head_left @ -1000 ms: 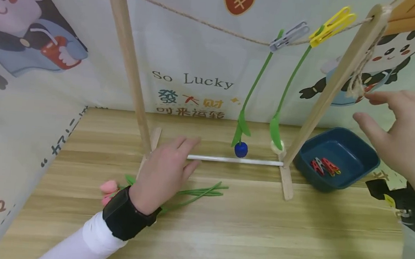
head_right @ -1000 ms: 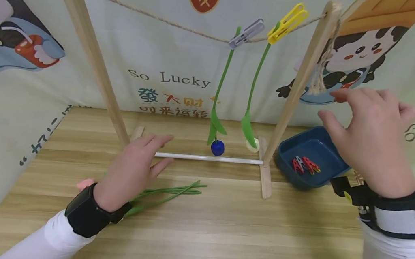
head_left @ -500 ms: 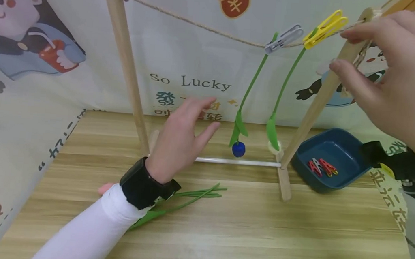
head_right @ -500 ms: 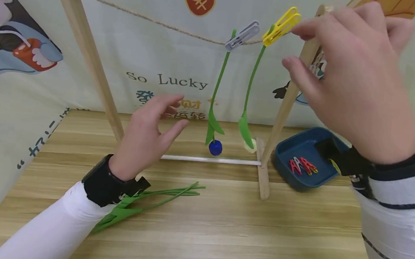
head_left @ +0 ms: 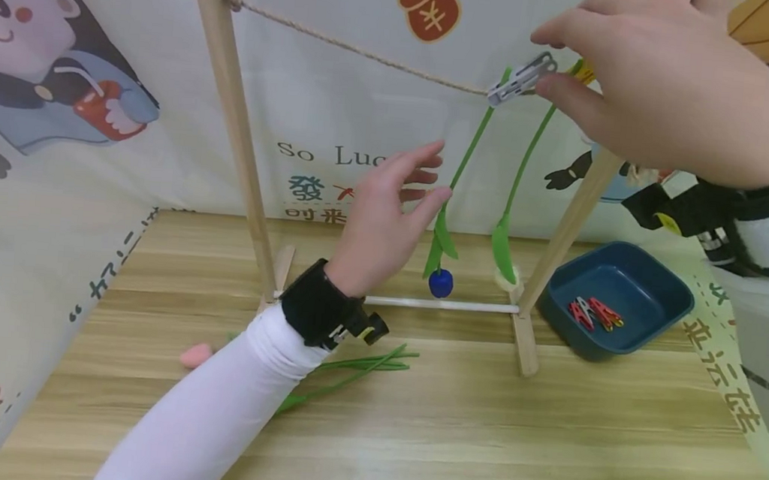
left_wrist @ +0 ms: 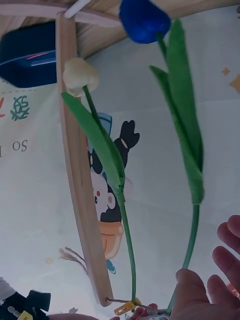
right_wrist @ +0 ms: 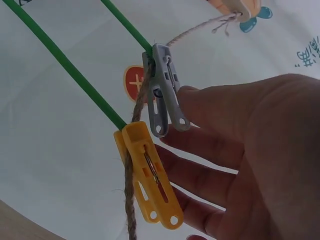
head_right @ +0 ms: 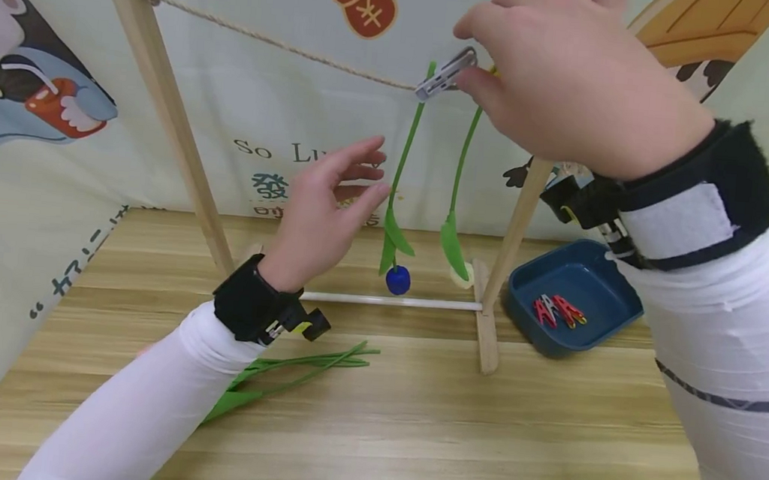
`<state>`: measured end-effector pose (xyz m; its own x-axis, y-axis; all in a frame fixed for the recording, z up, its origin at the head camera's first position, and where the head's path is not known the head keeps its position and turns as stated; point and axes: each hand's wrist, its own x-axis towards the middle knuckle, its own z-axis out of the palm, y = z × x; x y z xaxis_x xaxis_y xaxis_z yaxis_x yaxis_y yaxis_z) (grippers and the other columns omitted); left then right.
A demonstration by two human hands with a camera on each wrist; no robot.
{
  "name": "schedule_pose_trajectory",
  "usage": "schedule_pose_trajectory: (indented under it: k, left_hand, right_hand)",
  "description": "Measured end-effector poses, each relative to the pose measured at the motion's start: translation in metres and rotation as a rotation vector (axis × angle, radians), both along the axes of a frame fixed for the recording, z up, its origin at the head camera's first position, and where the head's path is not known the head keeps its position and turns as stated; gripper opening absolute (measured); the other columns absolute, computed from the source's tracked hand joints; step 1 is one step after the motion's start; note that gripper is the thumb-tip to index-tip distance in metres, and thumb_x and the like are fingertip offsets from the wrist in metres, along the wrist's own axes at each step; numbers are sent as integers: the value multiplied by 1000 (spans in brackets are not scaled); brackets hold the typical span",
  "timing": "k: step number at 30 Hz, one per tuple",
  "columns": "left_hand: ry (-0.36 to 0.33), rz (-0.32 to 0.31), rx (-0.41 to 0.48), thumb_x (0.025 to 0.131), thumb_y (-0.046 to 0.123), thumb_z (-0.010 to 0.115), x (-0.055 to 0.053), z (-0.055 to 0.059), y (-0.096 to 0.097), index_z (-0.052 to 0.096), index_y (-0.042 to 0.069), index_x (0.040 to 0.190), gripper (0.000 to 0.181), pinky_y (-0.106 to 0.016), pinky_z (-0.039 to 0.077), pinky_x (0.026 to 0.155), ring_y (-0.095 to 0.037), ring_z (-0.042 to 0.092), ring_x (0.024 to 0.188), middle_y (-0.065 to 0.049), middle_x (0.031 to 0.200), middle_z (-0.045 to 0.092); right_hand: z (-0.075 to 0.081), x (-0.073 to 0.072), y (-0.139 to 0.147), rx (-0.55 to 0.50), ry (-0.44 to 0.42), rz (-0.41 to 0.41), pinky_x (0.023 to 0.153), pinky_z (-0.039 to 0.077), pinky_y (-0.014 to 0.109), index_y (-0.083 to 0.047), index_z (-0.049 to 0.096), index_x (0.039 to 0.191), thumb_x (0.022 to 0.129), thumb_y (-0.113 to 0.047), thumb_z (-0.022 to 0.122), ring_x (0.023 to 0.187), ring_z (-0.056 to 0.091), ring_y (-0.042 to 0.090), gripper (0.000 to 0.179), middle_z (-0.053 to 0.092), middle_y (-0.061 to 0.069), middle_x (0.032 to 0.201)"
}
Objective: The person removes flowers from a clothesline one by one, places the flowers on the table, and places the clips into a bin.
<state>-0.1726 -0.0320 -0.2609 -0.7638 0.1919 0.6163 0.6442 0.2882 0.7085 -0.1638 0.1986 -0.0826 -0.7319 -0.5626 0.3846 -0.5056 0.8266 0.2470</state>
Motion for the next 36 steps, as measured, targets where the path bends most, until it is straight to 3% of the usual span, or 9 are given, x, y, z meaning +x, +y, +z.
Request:
schedule_pose_trajectory:
  k: [7,13,24,31,36]
  left_hand:
    - [-26,-9,22,101,2,72,-8,-1,11,63,3,144,44,-23,57,92,-19,69,109,-11,125,70]
    - [-20,11,21,102,0,69,-10,-2,11,69,2,136,34,-24,58,85,-22,69,102,-10,115,70]
    - [-12,16,17,100,-2,70,-9,-2,8,70,0,132,32,-28,59,83,-19,68,98,-10,112,70]
    - [-10,28,-7,100,-3,70,-7,-5,5,70,1,130,31,-27,59,84,-19,68,98,-10,110,70]
    - [1,30,-16,99,-3,71,-3,-9,-1,71,1,130,31,-28,59,83,-20,68,97,-9,108,70]
  right_hand:
    - [-1,-9,-1,-6,-16,31,120,7,64,0,66,134,106,-15,65,128,37,47,32,65,28,130]
    - [-1,-8,-5,-30,-1,79,119,10,64,1,69,130,106,-9,62,126,39,48,27,66,28,125]
    - [-5,-5,-9,-96,75,155,119,9,64,6,73,115,106,-6,62,114,45,47,19,69,28,106]
    - [-4,-4,-5,-148,106,136,122,6,59,8,73,112,106,-6,61,120,46,46,19,68,27,113]
    - [-4,-5,2,-173,156,164,120,11,58,12,71,113,106,-4,62,123,41,48,20,62,29,115]
